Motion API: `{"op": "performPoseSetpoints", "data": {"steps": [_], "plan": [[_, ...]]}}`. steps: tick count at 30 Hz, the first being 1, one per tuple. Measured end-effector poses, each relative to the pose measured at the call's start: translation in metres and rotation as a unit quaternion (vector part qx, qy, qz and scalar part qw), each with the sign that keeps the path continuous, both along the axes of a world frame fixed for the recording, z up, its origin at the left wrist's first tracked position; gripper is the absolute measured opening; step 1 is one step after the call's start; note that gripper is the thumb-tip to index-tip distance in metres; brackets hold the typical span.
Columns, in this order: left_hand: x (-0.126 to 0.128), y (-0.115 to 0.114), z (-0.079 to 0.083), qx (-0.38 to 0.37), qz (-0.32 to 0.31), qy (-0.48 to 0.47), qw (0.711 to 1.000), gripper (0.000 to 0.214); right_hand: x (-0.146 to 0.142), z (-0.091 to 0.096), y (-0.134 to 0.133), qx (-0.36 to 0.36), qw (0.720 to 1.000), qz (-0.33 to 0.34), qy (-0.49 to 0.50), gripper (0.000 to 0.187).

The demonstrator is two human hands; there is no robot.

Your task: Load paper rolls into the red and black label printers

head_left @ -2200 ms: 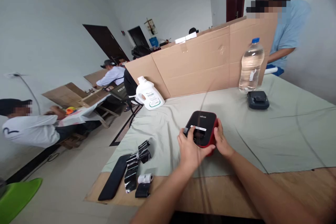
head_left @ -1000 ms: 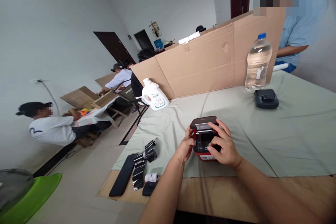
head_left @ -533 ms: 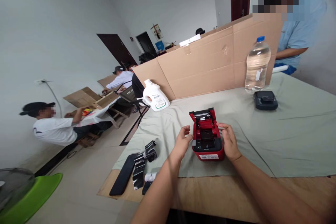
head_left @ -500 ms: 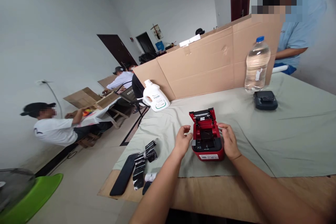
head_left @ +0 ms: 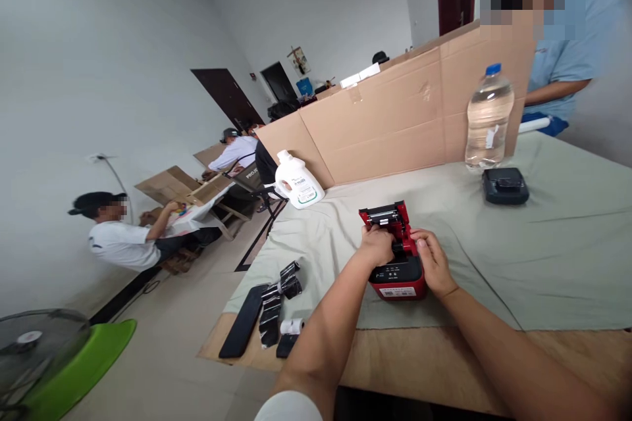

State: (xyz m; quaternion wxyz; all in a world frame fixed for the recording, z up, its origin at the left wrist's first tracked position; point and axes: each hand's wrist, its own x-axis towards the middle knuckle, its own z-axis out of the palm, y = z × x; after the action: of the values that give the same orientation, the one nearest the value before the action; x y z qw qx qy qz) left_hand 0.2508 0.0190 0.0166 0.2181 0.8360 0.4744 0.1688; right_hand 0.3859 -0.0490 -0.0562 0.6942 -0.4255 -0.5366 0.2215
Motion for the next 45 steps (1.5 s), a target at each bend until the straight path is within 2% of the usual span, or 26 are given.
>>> {"op": "performPoseSetpoints", "data": {"steps": [4, 7, 10, 12, 14, 16, 19, 21, 24, 27, 32, 36, 40, 42, 45], "plan": [[-0.010, -0.016, 0.010, 0.005, 0.007, -0.025, 1.000, 0.032, 0.001, 0.001, -0.001, 0.003, 1.000, 0.002, -0.011, 0.029], [-0.029, -0.029, 0.021, -0.037, -0.022, -0.109, 0.993, 0.035, 0.001, 0.001, -0.001, 0.005, 1.000, 0.001, -0.018, 0.029], [-0.064, -0.033, 0.027, -0.106, -0.019, -0.263, 0.959, 0.034, 0.001, 0.001, -0.001, 0.005, 1.000, 0.000, -0.022, 0.029], [-0.095, -0.028, 0.029, -0.141, 0.010, -0.310, 0.940, 0.036, 0.000, 0.002, -0.001, 0.003, 1.000, -0.003, -0.023, 0.029], [-0.131, -0.016, 0.027, -0.148, 0.064, -0.258, 0.953, 0.038, -0.001, 0.003, -0.002, -0.001, 1.000, -0.006, -0.026, 0.029], [-0.167, -0.002, 0.023, -0.129, 0.137, -0.139, 0.972, 0.036, -0.001, 0.005, -0.002, -0.005, 1.000, -0.010, -0.028, 0.029], [-0.212, 0.017, 0.012, -0.113, 0.200, -0.047, 0.972, 0.031, -0.002, 0.006, -0.003, -0.006, 0.999, -0.010, -0.035, 0.029], [-0.233, 0.024, 0.003, -0.110, 0.230, -0.005, 0.967, 0.028, -0.002, 0.007, -0.003, -0.006, 0.999, -0.010, -0.040, 0.029], [-0.249, 0.030, -0.010, -0.105, 0.265, 0.073, 0.956, 0.025, -0.003, 0.007, -0.003, -0.008, 0.999, -0.011, -0.044, 0.030], [-0.250, 0.033, -0.019, -0.090, 0.285, 0.142, 0.944, 0.028, -0.002, 0.008, -0.003, -0.007, 0.999, -0.011, -0.044, 0.030], [-0.244, 0.033, -0.020, -0.056, 0.282, 0.215, 0.933, 0.038, -0.002, 0.007, -0.003, -0.005, 0.999, -0.007, -0.050, 0.028], [-0.262, 0.025, -0.006, -0.041, 0.287, 0.240, 0.926, 0.030, -0.001, 0.006, -0.002, -0.003, 0.999, -0.003, -0.051, 0.026], [-0.297, -0.001, 0.007, -0.075, 0.305, 0.282, 0.906, 0.027, -0.001, 0.006, -0.002, -0.002, 0.998, -0.005, -0.057, 0.026], [-0.310, -0.019, 0.006, -0.101, 0.303, 0.302, 0.898, 0.030, -0.001, 0.006, -0.002, -0.003, 0.998, -0.007, -0.059, 0.026], [-0.316, -0.047, -0.003, -0.113, 0.300, 0.318, 0.892, 0.047, -0.001, 0.006, -0.001, -0.002, 0.998, -0.008, -0.064, 0.025]]}}
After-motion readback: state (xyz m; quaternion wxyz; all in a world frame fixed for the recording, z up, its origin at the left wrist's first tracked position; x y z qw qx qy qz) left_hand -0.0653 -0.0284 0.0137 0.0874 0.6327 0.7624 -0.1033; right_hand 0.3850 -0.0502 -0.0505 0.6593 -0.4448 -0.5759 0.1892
